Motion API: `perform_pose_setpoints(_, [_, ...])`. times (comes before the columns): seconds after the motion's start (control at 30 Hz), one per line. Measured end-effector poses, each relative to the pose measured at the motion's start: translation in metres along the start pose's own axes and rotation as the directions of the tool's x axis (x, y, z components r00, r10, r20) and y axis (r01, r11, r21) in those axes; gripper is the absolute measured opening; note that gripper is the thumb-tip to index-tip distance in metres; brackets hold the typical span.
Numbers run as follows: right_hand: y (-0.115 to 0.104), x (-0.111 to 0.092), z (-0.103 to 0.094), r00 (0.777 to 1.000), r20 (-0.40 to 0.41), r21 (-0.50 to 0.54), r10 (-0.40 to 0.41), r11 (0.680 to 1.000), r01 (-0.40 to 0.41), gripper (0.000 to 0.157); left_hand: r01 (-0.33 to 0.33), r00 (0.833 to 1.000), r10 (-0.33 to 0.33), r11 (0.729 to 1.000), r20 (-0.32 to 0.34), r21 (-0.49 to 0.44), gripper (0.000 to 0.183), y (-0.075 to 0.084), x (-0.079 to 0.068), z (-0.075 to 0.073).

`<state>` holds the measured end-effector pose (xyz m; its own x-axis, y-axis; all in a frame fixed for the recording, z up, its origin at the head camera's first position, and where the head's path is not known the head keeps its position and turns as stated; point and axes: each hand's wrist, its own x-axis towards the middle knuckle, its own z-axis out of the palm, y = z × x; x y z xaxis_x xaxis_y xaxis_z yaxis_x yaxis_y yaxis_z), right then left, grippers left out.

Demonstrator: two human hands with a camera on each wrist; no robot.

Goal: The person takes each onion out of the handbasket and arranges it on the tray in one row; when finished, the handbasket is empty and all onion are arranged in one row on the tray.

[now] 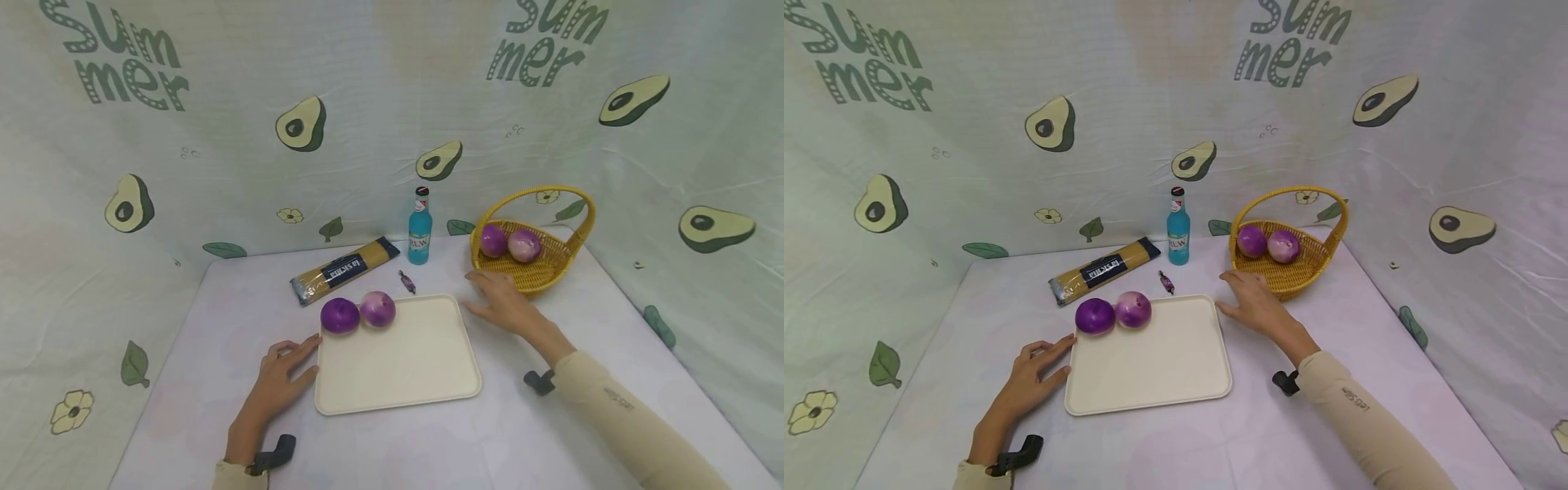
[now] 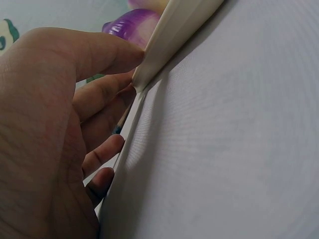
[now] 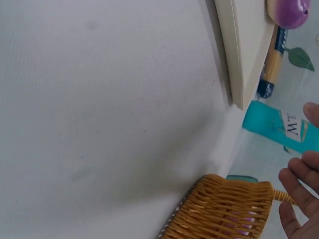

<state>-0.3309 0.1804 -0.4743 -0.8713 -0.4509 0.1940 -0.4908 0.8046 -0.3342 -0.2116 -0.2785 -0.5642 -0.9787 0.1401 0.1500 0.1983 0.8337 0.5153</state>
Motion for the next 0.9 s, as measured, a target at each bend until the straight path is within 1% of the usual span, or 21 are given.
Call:
perform_pose_setpoints(0.17, [0.007,-0.002,-0.005,1.000,-0.019,0.006,0.009,1.000,-0.009,0.058,-0.004,1.000,0.004,1.000,-0.002,-0.003,0.055,-0.001,0.001,0.000])
perform_pose_setpoints(0.37, [0.015,-0.005,-0.009,0.999,-0.020,-0.006,0.039,0.999,-0.039,0.057,-0.004,1.000,0.004,1.000,-0.003,0.003,0.055,0.002,0.000,-0.001])
perform_pose_setpoints(0.63, [0.027,-0.006,-0.014,0.998,-0.043,-0.019,0.038,0.999,-0.039,0.052,-0.006,1.000,0.006,1.000,-0.003,0.011,0.055,0.002,0.000,-0.002])
perform_pose_setpoints(0.73, [0.033,-0.005,-0.016,0.998,-0.039,-0.021,0.054,0.998,-0.055,0.051,-0.007,1.000,0.007,1.000,-0.014,0.015,0.055,0.002,0.000,-0.001])
perform_pose_setpoints(0.9, [0.041,-0.005,-0.020,0.995,-0.020,-0.026,0.094,0.995,-0.095,0.056,-0.013,0.999,0.014,1.000,-0.034,0.016,0.055,0.001,0.000,0.001])
